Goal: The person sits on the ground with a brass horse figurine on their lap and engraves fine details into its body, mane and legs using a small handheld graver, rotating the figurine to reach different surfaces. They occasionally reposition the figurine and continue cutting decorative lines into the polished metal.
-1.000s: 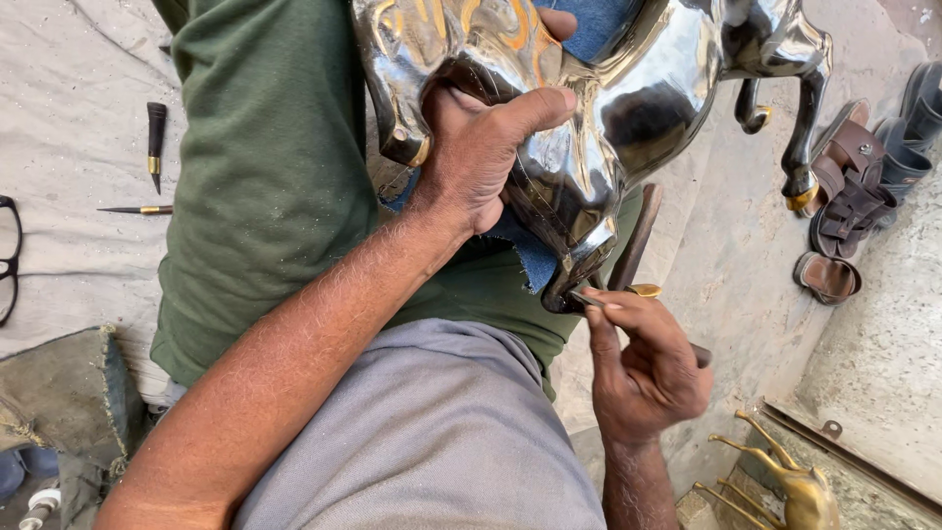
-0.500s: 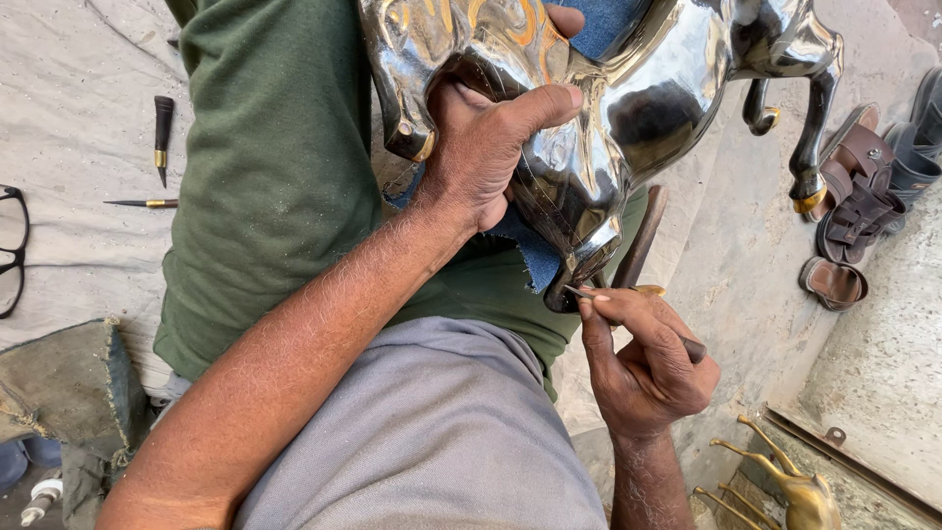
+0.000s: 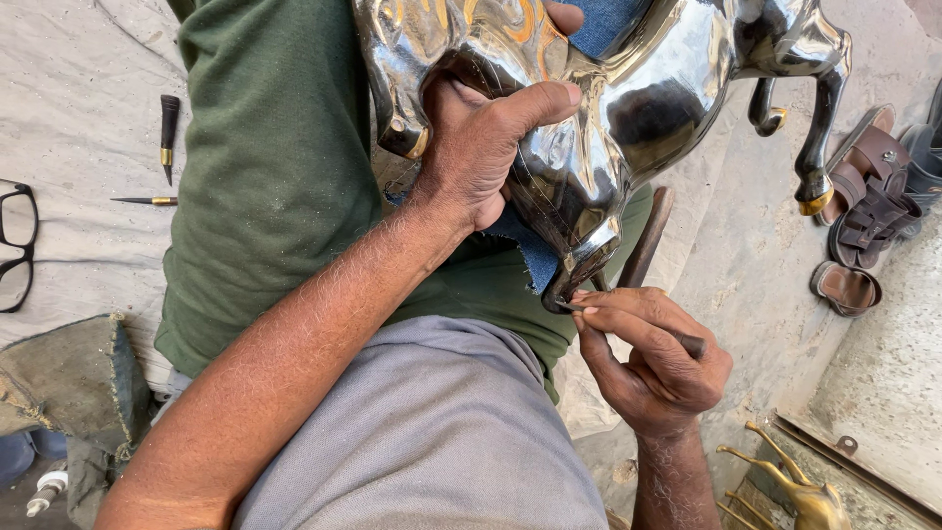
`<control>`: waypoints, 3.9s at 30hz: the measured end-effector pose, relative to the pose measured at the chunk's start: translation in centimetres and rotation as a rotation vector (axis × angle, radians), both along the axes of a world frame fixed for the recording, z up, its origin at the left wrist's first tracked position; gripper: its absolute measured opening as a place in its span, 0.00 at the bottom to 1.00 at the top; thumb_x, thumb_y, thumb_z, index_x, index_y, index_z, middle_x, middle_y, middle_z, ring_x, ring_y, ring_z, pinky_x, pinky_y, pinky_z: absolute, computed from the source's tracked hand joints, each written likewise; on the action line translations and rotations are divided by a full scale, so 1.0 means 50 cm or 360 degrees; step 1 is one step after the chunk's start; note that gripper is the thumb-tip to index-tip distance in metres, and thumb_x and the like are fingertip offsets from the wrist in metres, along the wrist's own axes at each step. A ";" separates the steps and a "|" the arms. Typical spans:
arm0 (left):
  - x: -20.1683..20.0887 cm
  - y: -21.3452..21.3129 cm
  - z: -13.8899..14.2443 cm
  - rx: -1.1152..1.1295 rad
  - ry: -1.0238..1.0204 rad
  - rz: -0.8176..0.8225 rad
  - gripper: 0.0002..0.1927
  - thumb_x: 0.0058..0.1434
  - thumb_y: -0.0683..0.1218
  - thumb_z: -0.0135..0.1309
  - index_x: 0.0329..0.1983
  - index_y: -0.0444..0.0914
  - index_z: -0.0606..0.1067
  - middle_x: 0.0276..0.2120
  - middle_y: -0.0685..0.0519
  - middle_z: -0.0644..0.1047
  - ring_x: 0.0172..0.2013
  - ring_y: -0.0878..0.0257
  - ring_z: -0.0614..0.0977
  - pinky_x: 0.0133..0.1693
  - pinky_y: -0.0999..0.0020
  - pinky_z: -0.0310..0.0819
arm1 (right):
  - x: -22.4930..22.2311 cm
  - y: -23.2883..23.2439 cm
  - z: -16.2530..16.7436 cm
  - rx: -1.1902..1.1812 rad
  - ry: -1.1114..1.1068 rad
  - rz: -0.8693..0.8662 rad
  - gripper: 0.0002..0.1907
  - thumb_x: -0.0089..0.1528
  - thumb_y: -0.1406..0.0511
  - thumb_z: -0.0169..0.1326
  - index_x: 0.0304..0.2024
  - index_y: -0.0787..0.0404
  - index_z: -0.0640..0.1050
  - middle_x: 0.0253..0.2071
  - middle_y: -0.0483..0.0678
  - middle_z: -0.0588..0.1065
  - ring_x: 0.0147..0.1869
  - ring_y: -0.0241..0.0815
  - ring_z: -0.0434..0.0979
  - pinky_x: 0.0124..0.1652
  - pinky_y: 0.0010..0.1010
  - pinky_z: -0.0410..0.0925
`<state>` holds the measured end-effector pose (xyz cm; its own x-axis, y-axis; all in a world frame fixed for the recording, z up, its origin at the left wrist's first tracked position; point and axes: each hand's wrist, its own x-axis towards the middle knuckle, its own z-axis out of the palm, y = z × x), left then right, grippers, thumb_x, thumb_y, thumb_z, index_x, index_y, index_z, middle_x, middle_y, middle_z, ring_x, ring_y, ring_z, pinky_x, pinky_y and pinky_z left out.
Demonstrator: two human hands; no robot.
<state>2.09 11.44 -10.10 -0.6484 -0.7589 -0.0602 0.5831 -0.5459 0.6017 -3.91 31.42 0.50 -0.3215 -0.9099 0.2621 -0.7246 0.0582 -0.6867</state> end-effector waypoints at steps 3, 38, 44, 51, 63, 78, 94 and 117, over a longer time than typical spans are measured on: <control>0.002 -0.001 0.002 0.0003 -0.0019 -0.0024 0.21 0.62 0.35 0.63 0.58 0.39 0.76 0.49 0.52 0.79 0.48 0.63 0.82 0.55 0.63 0.83 | -0.008 0.003 0.001 0.0006 -0.0040 0.0042 0.14 0.55 0.80 0.65 0.41 0.68 0.79 0.39 0.56 0.81 0.47 0.46 0.85 0.43 0.29 0.79; -0.077 -0.194 0.012 -0.0199 -0.0023 -0.0527 0.24 0.49 0.33 0.62 0.52 0.28 0.76 0.47 0.43 0.81 0.39 0.58 0.87 0.44 0.59 0.90 | -0.021 -0.166 0.025 0.0114 -0.0166 0.0461 0.09 0.60 0.77 0.65 0.41 0.65 0.79 0.37 0.49 0.81 0.44 0.41 0.85 0.45 0.29 0.77; -0.077 -0.189 0.003 -0.0247 -0.0089 -0.0482 0.25 0.49 0.34 0.62 0.53 0.28 0.78 0.48 0.43 0.82 0.39 0.59 0.87 0.45 0.60 0.89 | -0.009 -0.167 0.028 0.0129 -0.0055 0.0470 0.10 0.60 0.77 0.64 0.42 0.65 0.79 0.38 0.50 0.81 0.45 0.42 0.85 0.46 0.30 0.77; -0.084 -0.189 0.001 -0.0267 -0.0170 -0.0478 0.25 0.47 0.35 0.62 0.51 0.30 0.80 0.44 0.45 0.84 0.39 0.59 0.88 0.45 0.62 0.89 | -0.016 -0.171 0.026 0.0126 -0.0050 0.0529 0.11 0.61 0.76 0.65 0.44 0.64 0.78 0.38 0.49 0.81 0.45 0.42 0.85 0.45 0.30 0.77; -0.078 -0.189 -0.002 -0.0165 -0.0119 -0.0577 0.21 0.47 0.34 0.61 0.47 0.31 0.79 0.37 0.45 0.82 0.36 0.58 0.88 0.41 0.61 0.90 | -0.021 -0.171 0.022 0.0173 -0.0026 0.0558 0.11 0.60 0.77 0.65 0.42 0.63 0.79 0.38 0.48 0.81 0.44 0.41 0.85 0.43 0.29 0.77; -0.086 -0.195 -0.019 -0.0245 -0.0155 -0.0666 0.24 0.49 0.36 0.63 0.52 0.32 0.78 0.40 0.48 0.80 0.38 0.62 0.86 0.44 0.66 0.87 | -0.029 -0.165 0.013 0.0123 -0.0117 0.0604 0.11 0.57 0.79 0.63 0.40 0.65 0.79 0.37 0.50 0.81 0.44 0.42 0.85 0.45 0.30 0.78; -0.026 -0.106 0.031 -0.0213 -0.0250 -0.0268 0.22 0.52 0.34 0.63 0.53 0.32 0.78 0.45 0.48 0.81 0.41 0.63 0.85 0.45 0.66 0.86 | 0.043 -0.045 -0.023 -0.0294 -0.0548 -0.0412 0.10 0.67 0.82 0.56 0.49 0.72 0.74 0.47 0.59 0.78 0.51 0.43 0.83 0.50 0.26 0.80; -0.063 -0.059 -0.009 -0.0152 -0.0028 -0.0061 0.34 0.53 0.40 0.63 0.65 0.40 0.68 0.58 0.52 0.76 0.61 0.59 0.76 0.65 0.62 0.72 | 0.071 -0.108 0.049 0.0104 0.0343 -0.0436 0.10 0.65 0.79 0.66 0.47 0.66 0.81 0.39 0.51 0.81 0.43 0.35 0.82 0.42 0.21 0.73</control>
